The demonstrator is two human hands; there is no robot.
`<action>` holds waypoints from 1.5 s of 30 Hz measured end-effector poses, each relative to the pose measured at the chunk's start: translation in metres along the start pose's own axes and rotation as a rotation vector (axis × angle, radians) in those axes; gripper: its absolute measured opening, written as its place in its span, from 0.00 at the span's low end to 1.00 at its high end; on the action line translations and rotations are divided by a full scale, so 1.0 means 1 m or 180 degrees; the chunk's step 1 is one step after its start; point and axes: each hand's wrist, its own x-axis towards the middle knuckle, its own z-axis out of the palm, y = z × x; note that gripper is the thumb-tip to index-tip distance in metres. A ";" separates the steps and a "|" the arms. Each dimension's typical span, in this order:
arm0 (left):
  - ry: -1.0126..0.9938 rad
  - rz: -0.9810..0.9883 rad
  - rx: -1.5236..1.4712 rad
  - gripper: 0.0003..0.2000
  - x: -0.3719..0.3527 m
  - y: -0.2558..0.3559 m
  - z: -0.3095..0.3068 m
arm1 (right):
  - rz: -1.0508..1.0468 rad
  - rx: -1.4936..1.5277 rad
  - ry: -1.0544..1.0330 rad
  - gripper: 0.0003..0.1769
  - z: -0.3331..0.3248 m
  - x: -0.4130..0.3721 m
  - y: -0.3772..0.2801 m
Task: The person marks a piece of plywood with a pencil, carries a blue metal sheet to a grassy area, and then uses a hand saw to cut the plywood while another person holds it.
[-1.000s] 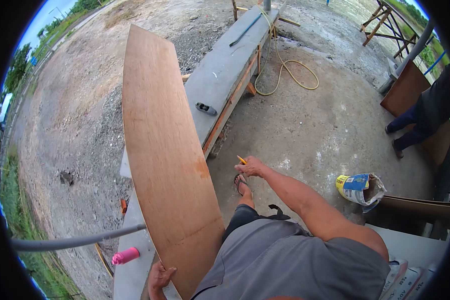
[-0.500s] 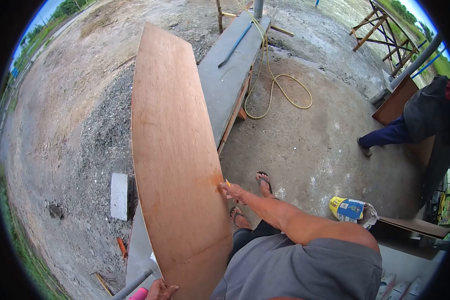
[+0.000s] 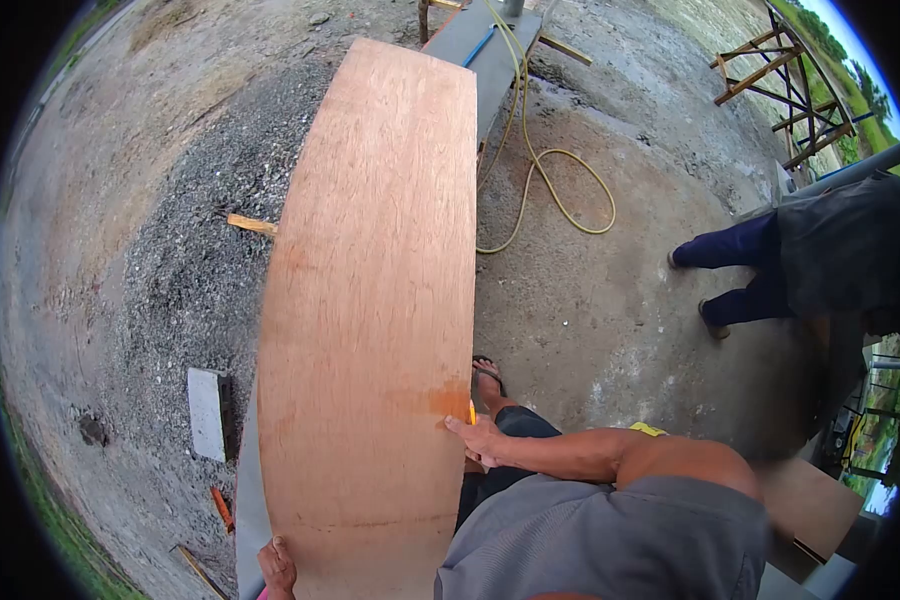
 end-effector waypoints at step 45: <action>-0.1167 -0.0093 -0.0517 0.29 -0.015 -0.203 0.017 | -0.2720 -0.1265 -0.3864 0.25 0.016 0.033 0.197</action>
